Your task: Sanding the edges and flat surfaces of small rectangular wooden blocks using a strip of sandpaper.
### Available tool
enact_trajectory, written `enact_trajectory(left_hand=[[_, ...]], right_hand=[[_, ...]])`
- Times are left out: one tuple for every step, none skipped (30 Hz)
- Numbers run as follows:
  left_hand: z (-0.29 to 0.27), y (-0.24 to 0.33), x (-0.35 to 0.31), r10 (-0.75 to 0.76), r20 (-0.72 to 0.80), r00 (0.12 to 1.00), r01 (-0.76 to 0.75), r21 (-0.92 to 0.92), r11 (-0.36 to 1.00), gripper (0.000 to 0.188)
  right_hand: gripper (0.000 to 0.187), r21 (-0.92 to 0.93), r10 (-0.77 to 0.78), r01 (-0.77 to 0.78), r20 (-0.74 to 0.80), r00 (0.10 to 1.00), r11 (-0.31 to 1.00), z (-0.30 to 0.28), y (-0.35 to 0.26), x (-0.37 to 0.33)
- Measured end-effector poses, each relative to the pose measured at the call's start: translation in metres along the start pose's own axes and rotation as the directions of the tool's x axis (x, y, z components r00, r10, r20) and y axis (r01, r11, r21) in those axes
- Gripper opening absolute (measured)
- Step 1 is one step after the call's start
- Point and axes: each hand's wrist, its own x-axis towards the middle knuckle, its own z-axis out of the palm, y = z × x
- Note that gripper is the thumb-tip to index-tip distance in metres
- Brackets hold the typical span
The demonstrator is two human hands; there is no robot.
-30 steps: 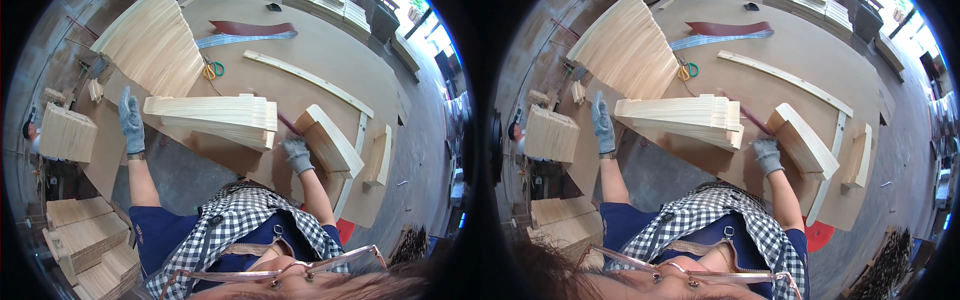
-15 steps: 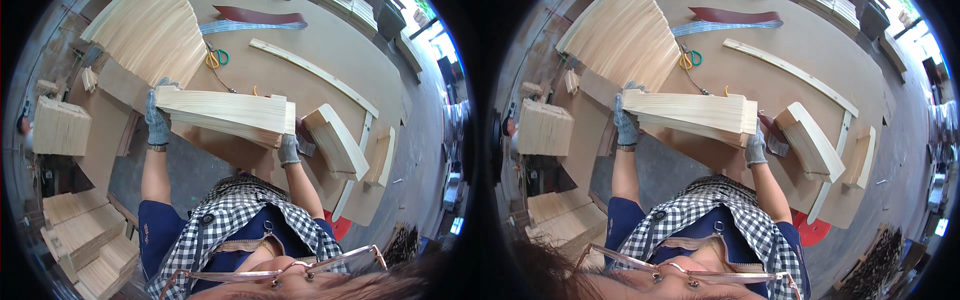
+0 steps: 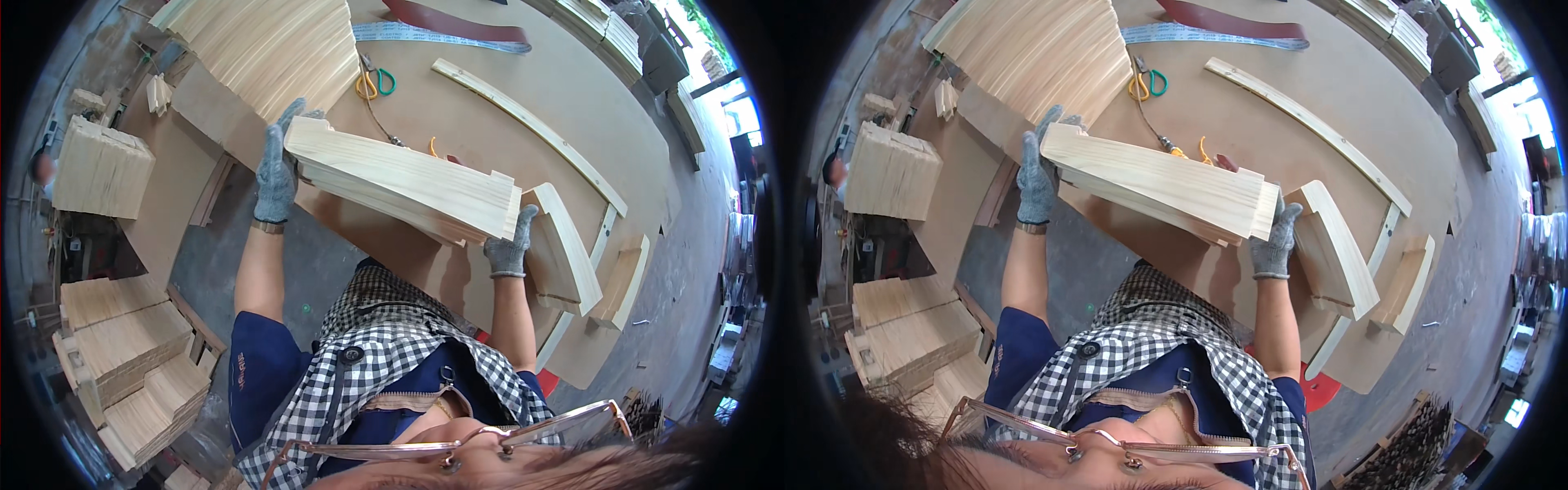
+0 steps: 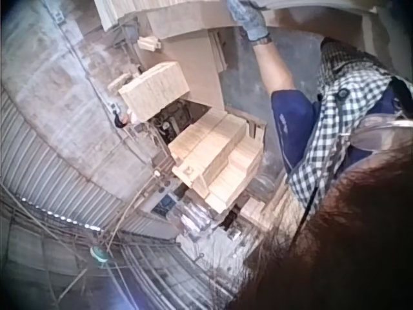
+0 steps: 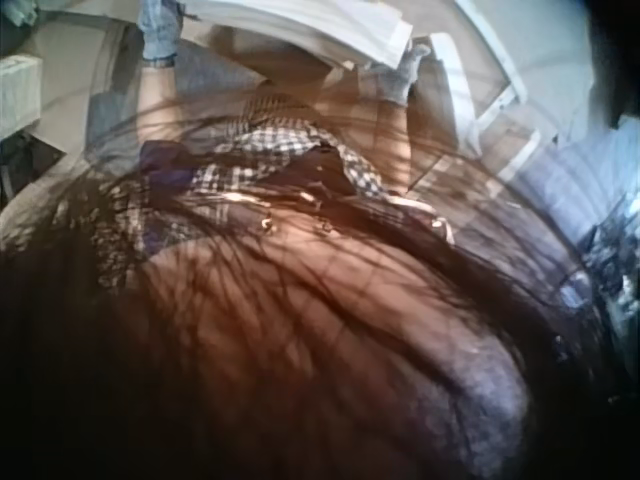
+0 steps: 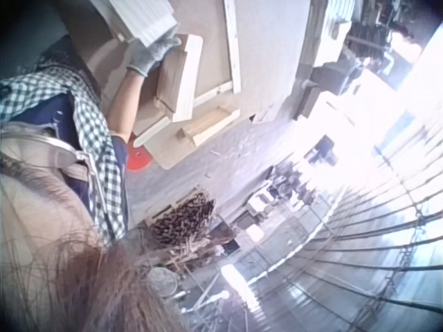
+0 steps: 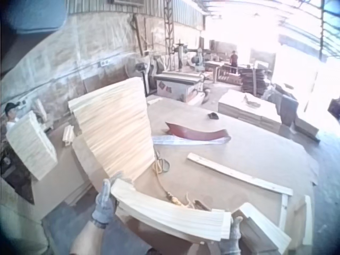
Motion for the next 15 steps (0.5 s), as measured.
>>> enact_trajectory(left_hand=[[-0.008, 0.001, -0.006, 0.003, -0.008, 1.0, -0.003, 0.001, 1.0, 0.073], [-0.02, -0.005, -0.003, 0.034, -0.026, 0.999, -0.035, -0.054, 0.998, 0.076], [-0.033, -0.012, 0.0, 0.062, -0.045, 0.997, -0.067, -0.11, 0.992, 0.08], [-0.045, -0.019, 0.003, 0.072, -0.032, 0.997, -0.076, -0.118, 0.99, 0.08], [-0.058, -0.027, 0.003, 0.017, -0.088, 0.996, -0.026, -0.097, 0.995, 0.081], [-0.071, -0.038, 0.004, -0.036, -0.145, 0.989, 0.025, -0.078, 0.997, 0.082], [-0.085, -0.051, 0.0, -0.035, -0.137, 0.99, 0.025, -0.07, 0.997, 0.082], [-0.075, -0.078, -0.024, -0.151, -0.151, 0.977, 0.14, -0.079, 0.987, 0.084], [-0.079, -0.092, -0.033, -0.255, -0.152, 0.955, 0.246, -0.074, 0.966, 0.085], [-0.08, -0.105, -0.033, -0.261, -0.133, 0.956, 0.254, -0.066, 0.965, 0.085], [-0.071, -0.12, -0.038, -0.305, -0.142, 0.942, 0.297, -0.075, 0.952, 0.079], [-0.065, -0.131, -0.042, -0.347, -0.151, 0.926, 0.338, -0.083, 0.937, 0.074], [-0.064, -0.141, -0.046, -0.355, -0.133, 0.925, 0.346, -0.089, 0.934, 0.074], [-0.054, -0.15, -0.065, -0.336, -0.066, 0.94, 0.336, 0.358, 0.871, 0.066], [-0.057, -0.166, -0.073, -0.344, -0.025, 0.939, 0.3, 0.549, 0.78, 0.061]], right_hand=[[0.072, -0.257, -0.06, 0.05, -0.03, 0.998, 0.965, 0.0, -0.003, -0.001], [0.082, -0.496, -0.147, 0.106, -0.043, 0.988, 0.862, 0.001, -0.007, 0.003], [0.071, -0.53, -0.205, 0.178, 0.009, 0.979, 0.829, -0.004, -0.007, 0.003], [0.071, -0.528, -0.223, 0.196, 0.013, 0.975, 0.826, -0.011, -0.007, 0.006], [0.073, -0.34, -0.262, 0.258, 0.032, 0.964, 0.905, -0.02, -0.009, 0.01], [0.074, -0.135, -0.305, 0.308, 0.046, 0.951, 0.942, -0.024, -0.008, 0.014], [0.082, -0.143, -0.372, 0.374, 0.041, 0.927, 0.916, -0.017, -0.01, 0.013], [0.082, -0.157, -0.366, 0.366, 0.031, 0.93, 0.917, -0.025, -0.036, 0.0], [0.087, -0.191, -0.419, 0.425, 0.073, 0.905, 0.885, -0.022, -0.047, -0.007], [0.092, -0.222, -0.476, 0.49, 0.114, 0.872, 0.843, -0.017, -0.052, -0.012], [0.092, -0.225, -0.485, 0.497, 0.107, 0.868, 0.838, -0.012, -0.061, -0.018], [0.092, -0.177, -0.539, 0.568, 0.19, 0.821, 0.804, -0.008, -0.069, -0.025], [0.093, -0.132, -0.59, 0.636, 0.268, 0.761, 0.76, -0.007, -0.075, -0.032], [0.093, -0.148, -0.583, 0.63, 0.267, 0.767, 0.762, -0.015, -0.089, -0.043], [0.092, -0.19, -0.577, 0.613, 0.213, 0.789, 0.767, -0.023, -0.102, -0.055]])
